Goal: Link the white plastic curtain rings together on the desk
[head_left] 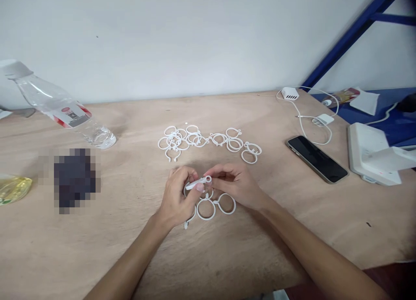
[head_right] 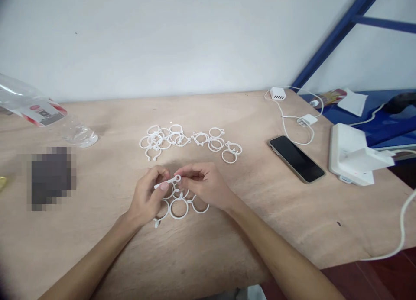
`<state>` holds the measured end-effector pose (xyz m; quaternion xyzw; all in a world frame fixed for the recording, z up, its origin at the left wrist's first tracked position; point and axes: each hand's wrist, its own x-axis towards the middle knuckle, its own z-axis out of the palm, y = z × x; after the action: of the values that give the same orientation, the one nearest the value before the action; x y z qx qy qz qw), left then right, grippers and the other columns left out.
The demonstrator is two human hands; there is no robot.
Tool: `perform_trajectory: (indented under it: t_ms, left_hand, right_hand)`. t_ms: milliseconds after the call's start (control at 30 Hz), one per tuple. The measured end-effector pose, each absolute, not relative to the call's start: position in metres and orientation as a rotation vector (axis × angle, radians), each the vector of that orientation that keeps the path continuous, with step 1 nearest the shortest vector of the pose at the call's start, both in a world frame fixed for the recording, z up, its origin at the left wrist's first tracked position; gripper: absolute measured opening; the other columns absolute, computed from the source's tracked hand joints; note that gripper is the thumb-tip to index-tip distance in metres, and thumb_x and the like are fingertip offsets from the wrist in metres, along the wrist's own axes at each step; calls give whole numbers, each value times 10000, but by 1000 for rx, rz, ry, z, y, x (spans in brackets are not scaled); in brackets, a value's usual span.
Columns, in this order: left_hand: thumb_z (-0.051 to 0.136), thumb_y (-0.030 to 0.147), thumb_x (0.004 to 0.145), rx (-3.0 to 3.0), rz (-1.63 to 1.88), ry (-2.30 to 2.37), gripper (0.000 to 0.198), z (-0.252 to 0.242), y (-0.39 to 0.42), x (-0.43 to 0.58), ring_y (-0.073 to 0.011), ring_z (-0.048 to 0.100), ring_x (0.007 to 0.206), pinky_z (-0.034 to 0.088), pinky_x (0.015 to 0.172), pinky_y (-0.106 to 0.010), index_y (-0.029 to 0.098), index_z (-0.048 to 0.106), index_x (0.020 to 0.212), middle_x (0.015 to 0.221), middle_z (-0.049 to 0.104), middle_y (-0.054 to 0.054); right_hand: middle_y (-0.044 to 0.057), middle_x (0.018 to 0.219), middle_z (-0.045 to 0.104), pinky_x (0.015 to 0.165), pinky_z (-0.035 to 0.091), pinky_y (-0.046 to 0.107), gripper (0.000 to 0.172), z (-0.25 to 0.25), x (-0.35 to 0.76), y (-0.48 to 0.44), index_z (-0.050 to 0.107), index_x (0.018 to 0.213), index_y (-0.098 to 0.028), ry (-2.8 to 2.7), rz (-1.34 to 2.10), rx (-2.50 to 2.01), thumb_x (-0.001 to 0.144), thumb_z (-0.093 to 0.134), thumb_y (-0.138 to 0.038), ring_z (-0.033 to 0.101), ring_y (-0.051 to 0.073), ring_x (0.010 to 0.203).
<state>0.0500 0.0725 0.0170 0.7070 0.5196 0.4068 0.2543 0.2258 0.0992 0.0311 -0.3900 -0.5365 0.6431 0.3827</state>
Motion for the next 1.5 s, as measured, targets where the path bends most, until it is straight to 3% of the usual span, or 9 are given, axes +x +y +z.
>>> perform_trajectory:
  t_ms: [133, 233, 367, 667, 900, 1067, 1200, 1300, 1500]
  left_hand:
    - [224, 579, 946, 1964, 1015, 1353, 568, 19, 75, 49, -177, 532, 646, 382, 707, -357, 189, 596, 767, 666, 617, -24]
    - [187, 617, 937, 1983, 976, 1329, 614, 19, 76, 49, -165, 502, 588, 388, 677, -347, 197, 524, 642, 578, 558, -9]
    - [146, 635, 930, 1996, 967, 1356, 619, 18, 76, 49, -155, 465, 550, 389, 665, -343, 207, 433, 587, 544, 506, 3]
    - [124, 597, 947, 2087, 1012, 1260, 571, 15, 76, 50, -153, 426, 529, 355, 607, -324, 219, 351, 584, 544, 480, 3]
    - [211, 463, 963, 2135, 1008, 1314, 475, 12, 74, 51, -168, 462, 577, 374, 631, -334, 214, 431, 624, 592, 523, -12]
    - [518, 248, 794, 2234, 1016, 1382, 114, 18, 73, 55, -204, 552, 740, 434, 706, -355, 185, 611, 812, 763, 641, -50]
    - [584, 227, 740, 2296, 1186, 1328, 180, 17, 72, 57, -234, 584, 850, 457, 749, -384, 182, 661, 897, 896, 704, -71]
    - [596, 227, 744, 2307, 1297, 1323, 82, 14, 71, 57, -200, 582, 727, 443, 679, -356, 184, 657, 777, 750, 699, -46]
    - [553, 206, 767, 2325, 1428, 1259, 115, 16, 70, 57, -156, 542, 606, 411, 625, -330, 193, 577, 655, 609, 640, -18]
  right_hand:
    - [10, 731, 705, 641, 535, 275, 153, 32, 225, 98, 727, 811, -191, -1338, 1659, -964, 707, 775, -292, 655, 139, 680]
    - [10, 789, 719, 652, 541, 282, 207, 33, 226, 99, 720, 887, -207, -1259, 1749, -927, 697, 775, -269, 668, 141, 703]
    - [10, 728, 705, 620, 523, 272, 242, 35, 226, 99, 719, 929, -198, -1212, 1821, -945, 721, 744, -320, 642, 128, 641]
    - [2, 604, 619, 521, 443, 236, 345, 37, 214, 92, 643, 655, -154, -1345, 1700, -1061, 753, 704, -479, 530, 89, 526]
    - [1, 595, 603, 517, 426, 248, 339, 31, 217, 103, 613, 641, -163, -1307, 1785, -1068, 763, 684, -472, 521, 99, 514]
    - [14, 691, 642, 605, 422, 253, 219, 35, 195, 147, 668, 718, -167, -1698, 1333, -1194, 800, 621, -365, 558, 117, 621]
    - [6, 591, 616, 580, 374, 253, 299, 39, 157, 174, 650, 632, -159, -2193, 1031, -1315, 770, 622, -422, 531, 121, 579]
    - [26, 545, 586, 536, 320, 268, 410, 39, 132, 181, 595, 547, -161, -2458, 767, -1432, 753, 612, -515, 499, 134, 548]
    - [39, 631, 635, 538, 310, 268, 199, 43, 130, 173, 618, 633, -176, -2572, 516, -1474, 762, 586, -324, 543, 154, 614]
